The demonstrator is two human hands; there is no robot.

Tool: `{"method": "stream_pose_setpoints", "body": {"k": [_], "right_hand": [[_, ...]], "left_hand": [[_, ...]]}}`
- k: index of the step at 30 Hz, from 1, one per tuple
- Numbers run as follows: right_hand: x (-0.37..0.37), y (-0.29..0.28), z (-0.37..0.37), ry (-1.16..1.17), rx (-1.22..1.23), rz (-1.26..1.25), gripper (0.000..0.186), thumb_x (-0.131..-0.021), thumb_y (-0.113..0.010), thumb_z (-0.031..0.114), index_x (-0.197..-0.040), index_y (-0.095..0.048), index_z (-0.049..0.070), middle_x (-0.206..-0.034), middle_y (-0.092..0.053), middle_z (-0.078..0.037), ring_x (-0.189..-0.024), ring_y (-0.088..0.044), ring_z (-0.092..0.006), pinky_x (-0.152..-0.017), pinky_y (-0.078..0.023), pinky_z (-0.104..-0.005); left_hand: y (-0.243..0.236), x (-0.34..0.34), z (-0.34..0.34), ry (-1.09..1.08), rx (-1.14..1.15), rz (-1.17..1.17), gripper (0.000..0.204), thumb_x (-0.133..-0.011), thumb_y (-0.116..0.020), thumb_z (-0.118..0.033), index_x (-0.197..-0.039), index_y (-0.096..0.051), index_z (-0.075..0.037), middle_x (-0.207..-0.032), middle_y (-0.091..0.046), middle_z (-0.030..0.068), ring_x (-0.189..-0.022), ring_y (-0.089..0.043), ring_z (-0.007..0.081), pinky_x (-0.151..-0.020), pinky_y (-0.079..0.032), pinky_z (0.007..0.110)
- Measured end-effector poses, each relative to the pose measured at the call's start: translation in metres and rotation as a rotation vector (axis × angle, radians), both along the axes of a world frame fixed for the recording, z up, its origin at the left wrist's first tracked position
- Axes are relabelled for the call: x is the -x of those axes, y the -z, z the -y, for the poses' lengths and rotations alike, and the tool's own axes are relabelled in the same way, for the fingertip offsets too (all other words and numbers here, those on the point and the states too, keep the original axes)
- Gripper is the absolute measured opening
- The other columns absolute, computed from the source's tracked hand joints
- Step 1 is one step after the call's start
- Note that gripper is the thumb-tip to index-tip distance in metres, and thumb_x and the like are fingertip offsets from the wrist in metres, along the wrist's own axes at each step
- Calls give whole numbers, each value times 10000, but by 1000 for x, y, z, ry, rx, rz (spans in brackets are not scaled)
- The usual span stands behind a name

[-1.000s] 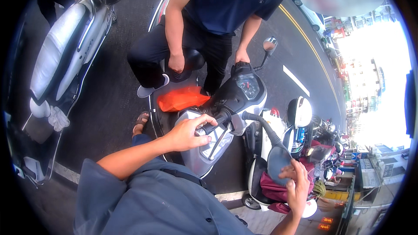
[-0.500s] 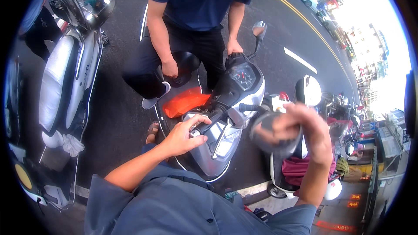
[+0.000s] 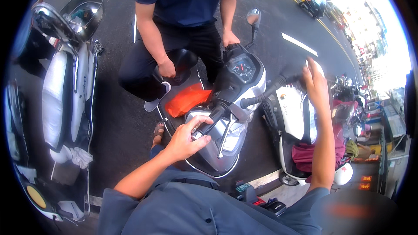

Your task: The person uses a wrench to tighten bolts on the handlebars of a silver scooter. They then use a power drill to work on the rear storage compartment of a white scooter, removing the lid and adjusting internal components.

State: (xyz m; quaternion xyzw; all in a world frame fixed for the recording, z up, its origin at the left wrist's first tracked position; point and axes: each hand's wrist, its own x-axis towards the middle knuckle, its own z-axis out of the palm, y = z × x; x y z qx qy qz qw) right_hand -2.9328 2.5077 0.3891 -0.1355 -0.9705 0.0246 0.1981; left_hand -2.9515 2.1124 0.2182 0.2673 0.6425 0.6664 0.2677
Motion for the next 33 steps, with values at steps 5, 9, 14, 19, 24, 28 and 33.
{"method": "stream_pose_setpoints", "body": {"k": [5,9,14,19,24,28,33], "right_hand": [[27,-8,50,-85,634,-154,690,-1019,-496,570,-1454,-482,35,-1187,-676,-181,-1157,-631,-287,-999,-451,-399],[-2,-2,56,-107,1070,-198,666,-1046,-494,493,-1502,-389,18,-1355,-588,-182,-1275,-562,-269,-1072,-416,-397],[-44,24,64,-178,1129,-176,528,-1039,-542,388,-1396,-509,1,-1232,-656,-139,-1194,-605,-220,-1016,-457,-349],[-134,145,122,-151,1584,-8,326,-1026,-588,226,-1243,-617,-15,-1041,-708,-95,-970,-658,-157,-900,-517,-316],[-143,148,183,-202,1688,-123,296,-1036,-580,216,-1215,-614,-17,-1026,-696,-95,-962,-651,-141,-879,-523,-315],[-108,121,226,-416,1071,-258,299,-1048,-559,267,-1178,-593,0,-1015,-695,-105,-875,-656,-132,-753,-532,-338],[-124,140,215,-195,1689,-295,311,-1051,-548,318,-939,-605,33,-669,-546,18,-603,-479,-62,-562,-398,-257]], "left_hand": [[11,0,-1,-18,-54,-9,420,-863,-681,-126,-1256,-574,-23,-1125,-656,120,-1070,-625,195,-965,-460,332],[4,-2,-2,-17,18,86,411,-861,-686,-148,-1238,-574,-26,-1127,-637,104,-1035,-603,167,-939,-454,318],[2,-1,-6,-9,-2,10,423,-895,-684,-202,-1245,-544,-11,-1092,-611,75,-909,-562,113,-833,-448,270],[-24,4,-5,-17,235,-174,377,-913,-693,-237,-1186,-624,12,-934,-662,76,-858,-591,107,-761,-478,274],[-81,42,-11,-93,-206,330,235,-1072,-476,-237,-1047,-617,-51,-745,-580,44,-447,-341,18,-410,-244,173],[-101,13,-73,153,-551,633,249,-1084,-471,-275,-1070,-573,-48,-754,-575,63,-509,-446,85,-445,-354,215],[-71,6,-100,289,-455,263,378,-1025,-577,-341,-1238,-510,-37,-1005,-615,133,-937,-622,231,-844,-526,367]]}}
